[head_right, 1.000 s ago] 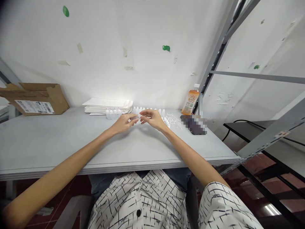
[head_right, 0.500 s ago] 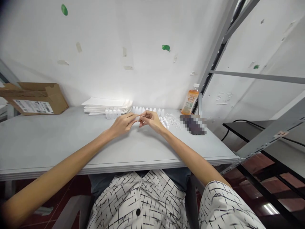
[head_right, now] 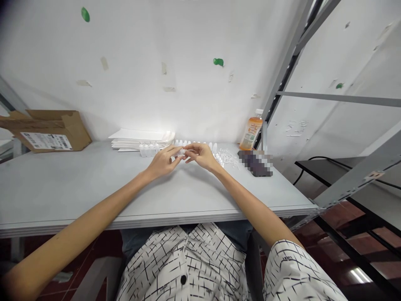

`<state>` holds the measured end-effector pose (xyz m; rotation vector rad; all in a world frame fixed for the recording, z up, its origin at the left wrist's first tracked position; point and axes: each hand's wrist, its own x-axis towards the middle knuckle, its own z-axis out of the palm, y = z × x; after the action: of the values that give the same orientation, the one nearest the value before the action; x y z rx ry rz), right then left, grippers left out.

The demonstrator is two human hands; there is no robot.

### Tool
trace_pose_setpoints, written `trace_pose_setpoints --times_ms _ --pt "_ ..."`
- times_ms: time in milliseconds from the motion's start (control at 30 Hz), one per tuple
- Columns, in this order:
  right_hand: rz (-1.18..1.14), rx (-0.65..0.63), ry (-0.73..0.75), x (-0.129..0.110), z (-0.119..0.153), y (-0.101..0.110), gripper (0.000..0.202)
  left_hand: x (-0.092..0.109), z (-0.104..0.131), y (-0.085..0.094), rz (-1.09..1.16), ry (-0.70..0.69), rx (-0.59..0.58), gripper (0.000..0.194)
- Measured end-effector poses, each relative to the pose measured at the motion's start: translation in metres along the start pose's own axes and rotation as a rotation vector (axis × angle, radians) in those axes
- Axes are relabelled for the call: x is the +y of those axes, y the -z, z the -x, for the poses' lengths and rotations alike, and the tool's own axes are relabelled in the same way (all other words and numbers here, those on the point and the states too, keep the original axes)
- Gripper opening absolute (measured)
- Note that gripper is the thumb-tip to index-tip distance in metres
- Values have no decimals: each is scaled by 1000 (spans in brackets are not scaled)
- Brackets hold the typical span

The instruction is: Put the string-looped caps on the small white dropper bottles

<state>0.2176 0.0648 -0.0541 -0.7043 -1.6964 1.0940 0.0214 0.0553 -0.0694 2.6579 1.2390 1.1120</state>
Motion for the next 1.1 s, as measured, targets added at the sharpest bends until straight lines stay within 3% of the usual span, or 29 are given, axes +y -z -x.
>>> trace_pose_setpoints --times_ms 233,667,867,1100 --pt "104 19 45 -4 1 3 34 -10 -3 -5 127 35 29 32" --pt "224 -3 7 1 0 5 39 -9 -1 -4 127 -48 49 32" --pt "130 -22 -5 -3 3 2 42 -13 0 -4 87 -177 84 28" --pt "-74 -4 -79 1 5 -2 37 -18 1 -3 -145 -379 162 29"
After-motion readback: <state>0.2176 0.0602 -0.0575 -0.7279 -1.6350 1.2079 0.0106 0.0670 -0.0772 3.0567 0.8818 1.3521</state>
